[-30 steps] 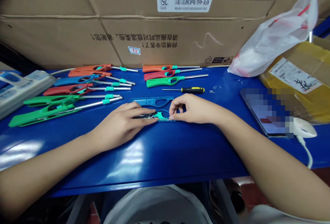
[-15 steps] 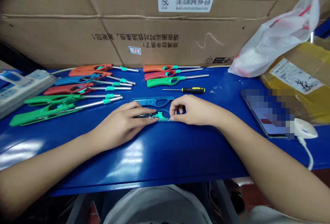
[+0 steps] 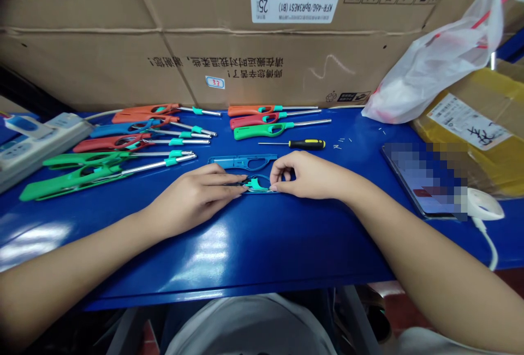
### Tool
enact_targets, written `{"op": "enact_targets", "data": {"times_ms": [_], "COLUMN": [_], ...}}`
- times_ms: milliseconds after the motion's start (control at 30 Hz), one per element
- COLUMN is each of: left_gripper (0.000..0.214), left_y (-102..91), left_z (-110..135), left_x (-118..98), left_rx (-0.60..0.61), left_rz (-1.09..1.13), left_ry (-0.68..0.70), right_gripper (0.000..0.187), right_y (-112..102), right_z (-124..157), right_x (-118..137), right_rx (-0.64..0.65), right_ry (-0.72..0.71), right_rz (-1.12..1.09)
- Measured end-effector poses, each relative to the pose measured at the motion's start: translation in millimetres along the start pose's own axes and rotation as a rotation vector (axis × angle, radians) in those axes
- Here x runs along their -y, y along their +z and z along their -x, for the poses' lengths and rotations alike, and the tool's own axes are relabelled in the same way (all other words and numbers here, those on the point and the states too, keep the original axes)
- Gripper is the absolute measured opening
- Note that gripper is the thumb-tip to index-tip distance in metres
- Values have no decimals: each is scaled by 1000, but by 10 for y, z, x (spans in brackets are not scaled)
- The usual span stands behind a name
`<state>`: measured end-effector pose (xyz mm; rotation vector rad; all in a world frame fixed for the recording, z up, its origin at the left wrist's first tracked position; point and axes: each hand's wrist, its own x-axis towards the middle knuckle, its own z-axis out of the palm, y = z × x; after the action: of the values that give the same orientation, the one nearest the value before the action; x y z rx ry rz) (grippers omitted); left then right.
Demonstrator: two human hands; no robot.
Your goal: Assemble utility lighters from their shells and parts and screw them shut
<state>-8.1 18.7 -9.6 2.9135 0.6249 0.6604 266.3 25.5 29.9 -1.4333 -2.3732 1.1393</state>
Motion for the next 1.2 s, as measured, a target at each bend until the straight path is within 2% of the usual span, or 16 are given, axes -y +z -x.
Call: {"op": "enact_targets", "data": {"times_ms": [233, 333, 467, 567, 667, 733, 867, 933, 1067, 1133, 1200], "left_gripper": [28, 26, 25, 20, 21, 22, 24, 28, 35, 39, 35], "left_y": [-3, -30, -133, -220, -254, -247, -223, -226, -243, -249, -256], "left_z": [-2, -6, -36, -53, -43, -26, 0, 3, 2, 1, -3], "left_x": [-16, -23, 35, 160, 323, 420, 514, 504, 435, 400, 369], "left_rx": [18, -11, -173, -248, -149, -60, 0, 10, -93, -152, -176], "left_rz": [-4, 59, 192, 104, 20, 14, 64, 80, 19, -34, -87], "left_ry": [-7, -47, -165, -219, -241, -200, -167, -172, -195, -146, -78], "right_gripper": [21, 25, 22, 20, 30, 26, 9, 9, 13, 18, 24], "right_y": [11, 18, 63, 120, 162, 172, 160, 157, 171, 175, 171], "right_z": [0, -1, -46, -100, -147, -168, -183, -178, -152, -135, -118], "right_x": [-26, -44, -107, -182, -257, -288, -288, -261, -158, -97, -45], "right_rx": [-28, -49, -245, -406, -410, -382, -382, -395, -529, -592, -585], "right_ry": [-19, -54, -161, -280, -358, -373, -362, -349, -260, -185, -119], "right_rz": [22, 27, 65, 202, 332, 327, 259, 259, 232, 99, -99]}}
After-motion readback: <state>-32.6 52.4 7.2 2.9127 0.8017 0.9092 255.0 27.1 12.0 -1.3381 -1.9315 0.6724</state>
